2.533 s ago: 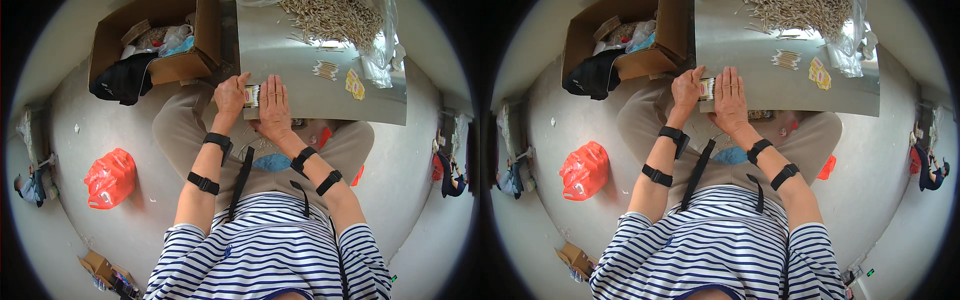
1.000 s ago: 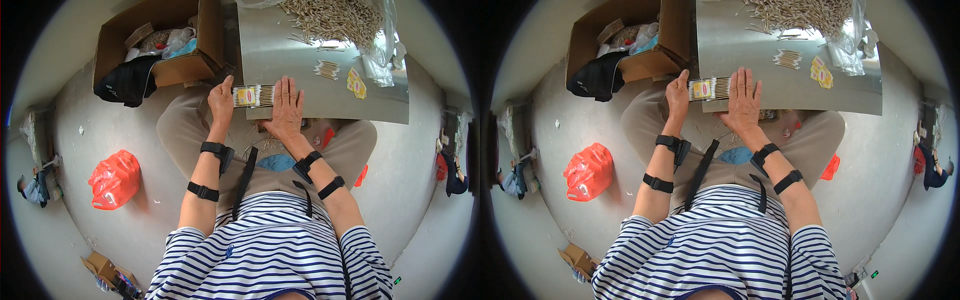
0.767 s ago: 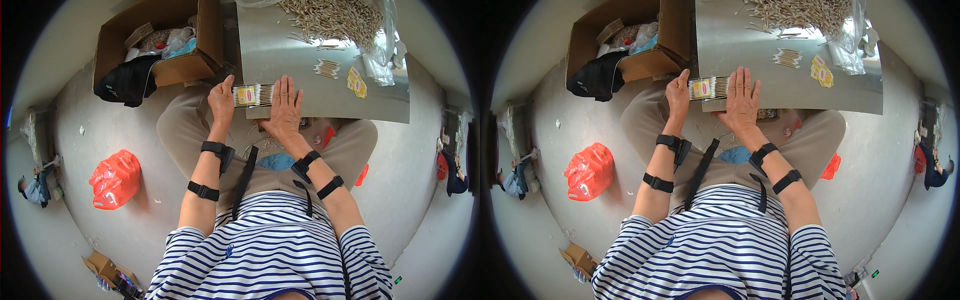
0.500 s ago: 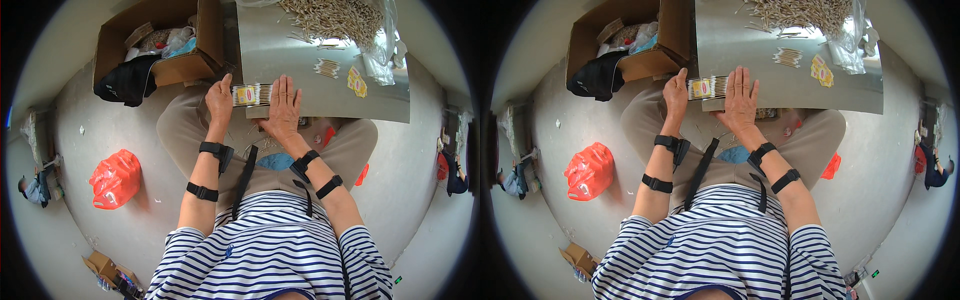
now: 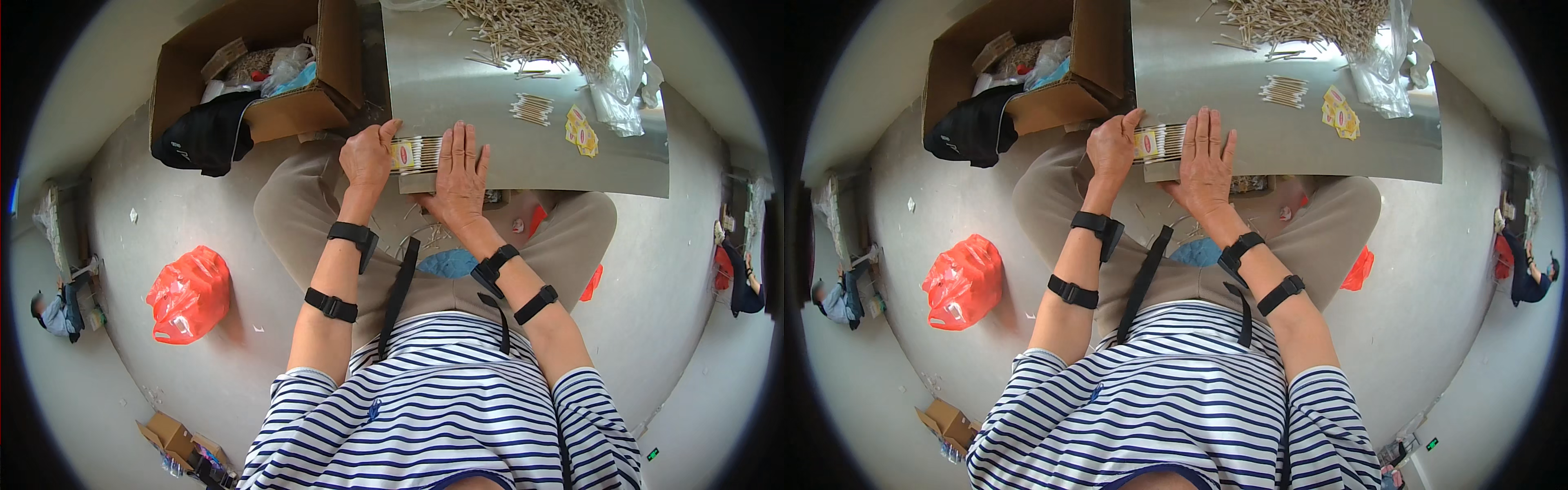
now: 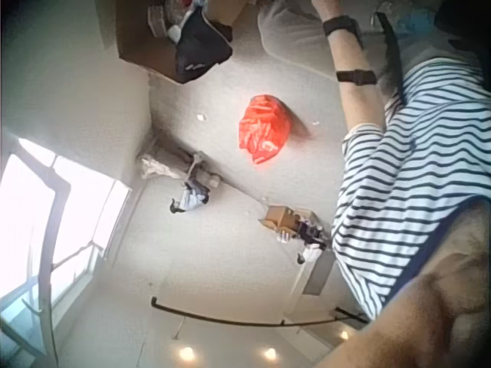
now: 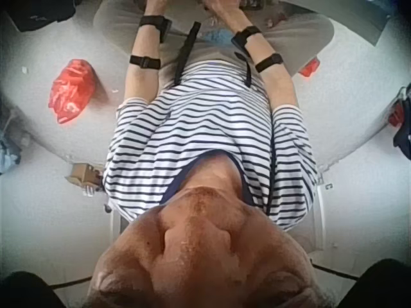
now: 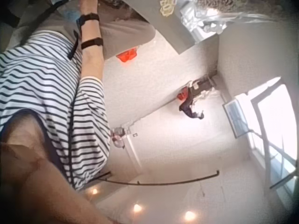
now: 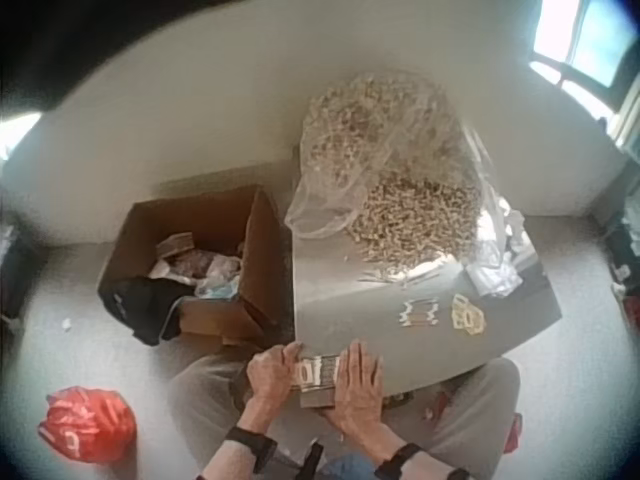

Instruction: Sorting cotton swabs and placing them into small plastic packages.

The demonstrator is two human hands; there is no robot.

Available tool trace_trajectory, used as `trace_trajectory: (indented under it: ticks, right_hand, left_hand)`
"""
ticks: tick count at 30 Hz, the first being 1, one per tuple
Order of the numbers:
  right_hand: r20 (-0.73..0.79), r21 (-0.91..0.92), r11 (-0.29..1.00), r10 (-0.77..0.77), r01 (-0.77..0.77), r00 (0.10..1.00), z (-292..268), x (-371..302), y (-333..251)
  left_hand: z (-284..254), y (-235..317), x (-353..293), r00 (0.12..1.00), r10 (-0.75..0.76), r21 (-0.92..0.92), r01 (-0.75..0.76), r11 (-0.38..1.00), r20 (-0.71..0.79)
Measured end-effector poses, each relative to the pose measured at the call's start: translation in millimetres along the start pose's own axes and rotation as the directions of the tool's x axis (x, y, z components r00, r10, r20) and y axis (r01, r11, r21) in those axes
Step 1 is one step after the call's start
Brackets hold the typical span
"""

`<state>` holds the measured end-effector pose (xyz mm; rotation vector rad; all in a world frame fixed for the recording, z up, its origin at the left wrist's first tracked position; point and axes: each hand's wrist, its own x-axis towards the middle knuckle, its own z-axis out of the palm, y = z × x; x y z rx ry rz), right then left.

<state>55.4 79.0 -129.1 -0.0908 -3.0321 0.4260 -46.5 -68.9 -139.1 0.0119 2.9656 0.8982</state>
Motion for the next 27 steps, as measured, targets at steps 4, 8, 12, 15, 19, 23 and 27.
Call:
trace_trajectory:
  ticks: [4, 8, 12, 15, 19, 23, 27]
  right_hand:
    - [-0.007, 0.007, 1.000, 0.001, -0.001, 1.000, 1.6, -0.1, -0.4]
    - [0.007, -0.010, 1.000, -0.003, 0.003, 1.000, 1.3, 0.0, -2.4]
    - [0.012, -0.018, 1.000, -0.001, 0.002, 1.000, 1.6, 0.6, -3.8]
    - [0.012, -0.016, 1.000, 0.003, -0.003, 1.000, 3.8, 1.2, -3.5]
    - [0.006, -0.006, 1.000, -0.011, 0.011, 1.000, 0.4, 1.1, -2.7]
    - [0.029, 0.088, 0.996, -0.037, 0.035, 0.999, -12.2, -0.3, 1.3]
    - [-0.116, 0.147, 0.976, -0.143, 0.159, 0.983, -7.6, -2.1, 14.5]
  left_hand:
    - [1.3, 0.6, -0.2, 1.000, -0.009, -0.019, 0.009, 1.000, 0.003]
    - [1.2, -0.3, -0.6, 1.000, -0.008, -0.038, 0.008, 0.999, 0.003]
    - [1.8, 0.3, -0.2, 1.000, -0.012, -0.054, 0.012, 0.998, -0.007]
    - [1.3, 1.8, -0.5, 1.000, -0.026, -0.060, 0.027, 0.998, 0.016]
    - [1.0, 0.9, 0.3, 1.000, -0.015, -0.047, 0.015, 0.999, 0.002]
    - [2.7, -3.5, 0.8, 1.000, -0.011, -0.065, 0.011, 0.998, -0.012]
    - [1.8, -1.6, 0.8, 1.000, -0.002, -0.061, 0.002, 0.998, 0.000]
